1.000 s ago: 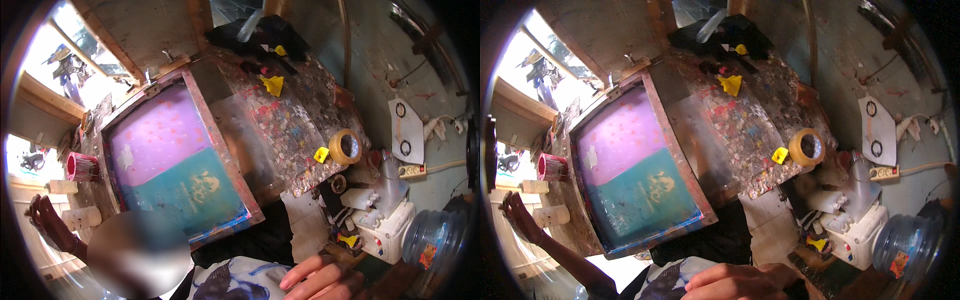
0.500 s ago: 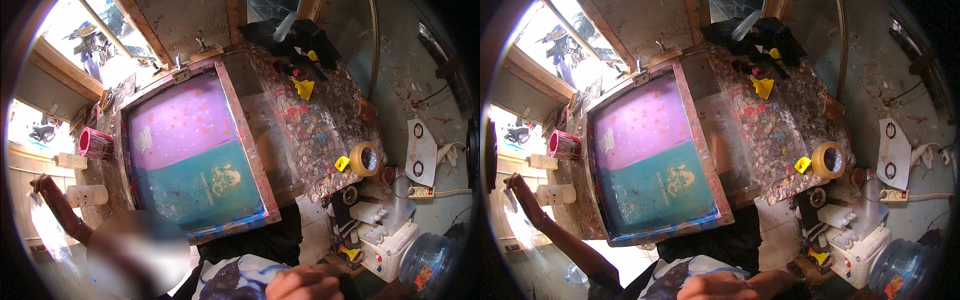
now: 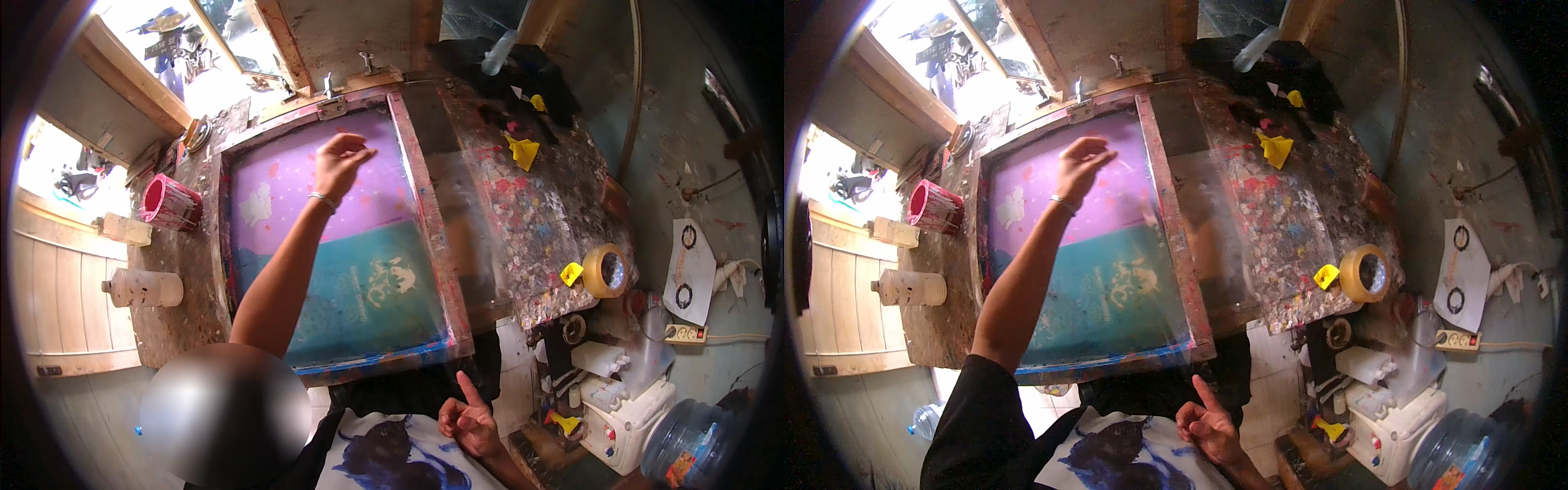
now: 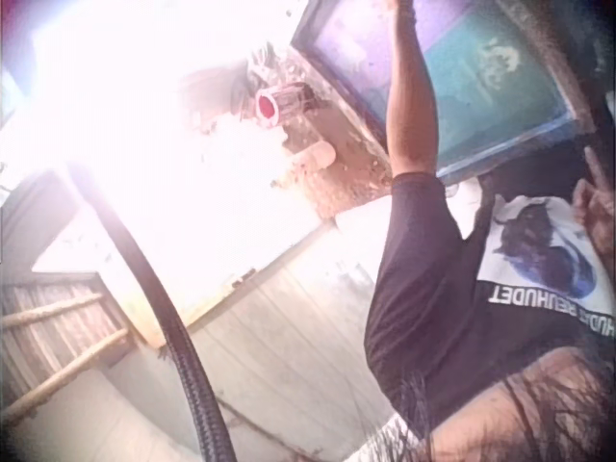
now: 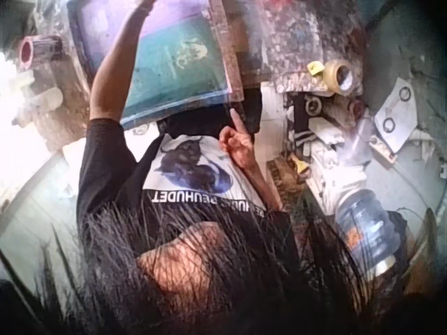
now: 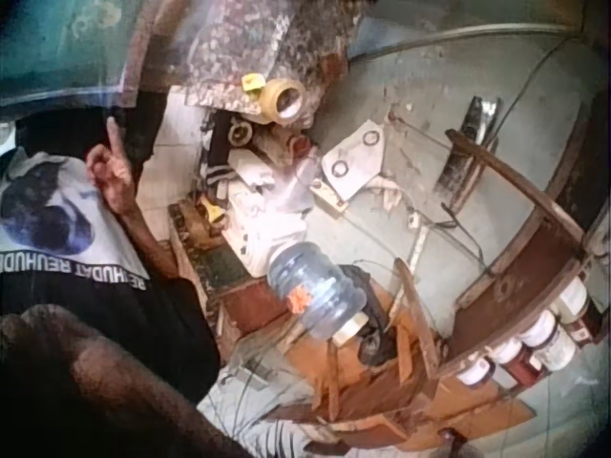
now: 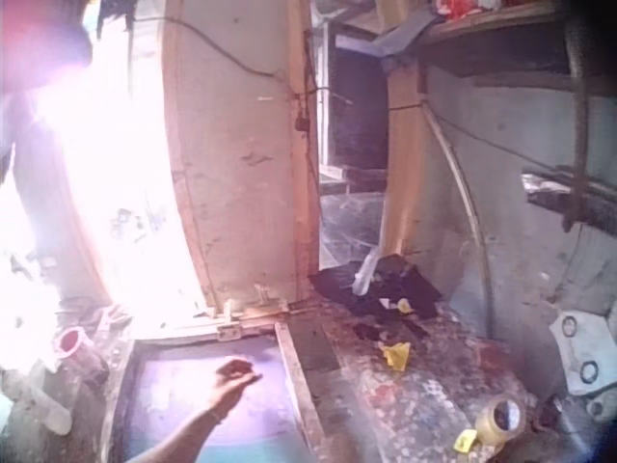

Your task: The person secures a metal latch on a wooden screen printing frame and then applies strips of masking tape along the edges of the screen mesh. They repeatedly tear tape from a roll and press it onto the frame to seal the edges.

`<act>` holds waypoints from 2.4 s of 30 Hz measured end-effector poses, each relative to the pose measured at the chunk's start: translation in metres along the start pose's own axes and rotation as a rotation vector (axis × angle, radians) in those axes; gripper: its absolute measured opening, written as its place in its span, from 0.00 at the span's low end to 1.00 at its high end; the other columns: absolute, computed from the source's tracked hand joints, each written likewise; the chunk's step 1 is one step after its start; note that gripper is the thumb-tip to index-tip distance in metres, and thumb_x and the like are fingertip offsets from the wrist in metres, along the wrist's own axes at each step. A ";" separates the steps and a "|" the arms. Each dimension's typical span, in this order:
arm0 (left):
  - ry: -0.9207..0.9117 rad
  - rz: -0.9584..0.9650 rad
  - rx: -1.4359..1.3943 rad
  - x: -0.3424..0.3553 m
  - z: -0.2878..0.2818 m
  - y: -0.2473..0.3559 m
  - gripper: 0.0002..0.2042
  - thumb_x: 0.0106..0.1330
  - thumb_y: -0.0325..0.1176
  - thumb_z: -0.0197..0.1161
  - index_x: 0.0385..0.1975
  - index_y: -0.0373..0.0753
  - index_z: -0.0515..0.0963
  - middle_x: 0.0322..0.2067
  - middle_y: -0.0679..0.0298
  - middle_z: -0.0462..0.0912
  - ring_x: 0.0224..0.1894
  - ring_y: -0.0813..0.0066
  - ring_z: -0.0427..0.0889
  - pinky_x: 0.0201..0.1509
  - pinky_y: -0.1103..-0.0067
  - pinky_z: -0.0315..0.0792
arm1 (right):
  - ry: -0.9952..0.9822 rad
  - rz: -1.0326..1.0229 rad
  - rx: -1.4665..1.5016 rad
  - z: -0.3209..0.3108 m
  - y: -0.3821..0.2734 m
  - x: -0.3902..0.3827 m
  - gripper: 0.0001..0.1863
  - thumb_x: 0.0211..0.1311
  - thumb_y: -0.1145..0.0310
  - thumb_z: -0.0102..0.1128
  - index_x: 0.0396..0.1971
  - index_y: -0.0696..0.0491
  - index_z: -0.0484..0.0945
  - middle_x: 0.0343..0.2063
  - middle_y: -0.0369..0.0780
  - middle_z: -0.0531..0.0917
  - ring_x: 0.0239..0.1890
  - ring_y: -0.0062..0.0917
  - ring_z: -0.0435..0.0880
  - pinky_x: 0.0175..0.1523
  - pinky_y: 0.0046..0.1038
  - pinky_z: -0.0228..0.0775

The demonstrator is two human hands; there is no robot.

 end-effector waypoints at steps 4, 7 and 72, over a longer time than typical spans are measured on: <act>-0.065 0.082 0.030 -0.003 0.042 -0.027 0.11 0.52 0.27 0.76 0.32 0.34 0.81 0.28 0.67 0.84 0.32 0.83 0.81 0.36 0.84 0.75 | -0.046 0.045 -0.036 -0.005 0.014 -0.011 0.53 0.58 0.63 0.68 0.74 0.34 0.38 0.37 0.46 0.76 0.32 0.24 0.71 0.39 0.25 0.65; -0.035 0.090 0.067 -0.006 0.048 -0.035 0.10 0.52 0.26 0.75 0.32 0.35 0.81 0.29 0.68 0.85 0.32 0.83 0.81 0.37 0.83 0.75 | -0.059 0.067 -0.097 -0.005 0.017 -0.013 0.56 0.59 0.64 0.67 0.74 0.37 0.31 0.41 0.45 0.77 0.36 0.22 0.71 0.44 0.23 0.65; -0.630 0.292 0.842 -0.286 0.102 0.040 0.28 0.50 0.49 0.72 0.43 0.34 0.72 0.49 0.52 0.70 0.55 0.55 0.68 0.59 0.60 0.57 | 0.028 0.170 -0.193 -0.031 0.010 0.000 0.43 0.55 0.64 0.68 0.68 0.56 0.55 0.37 0.43 0.79 0.32 0.20 0.74 0.38 0.21 0.67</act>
Point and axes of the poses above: each hand's wrist, its own x-axis towards the middle knuckle, its own z-axis out of the palm, y = z × x, the point moved 8 cm from there along x, towards the middle knuckle
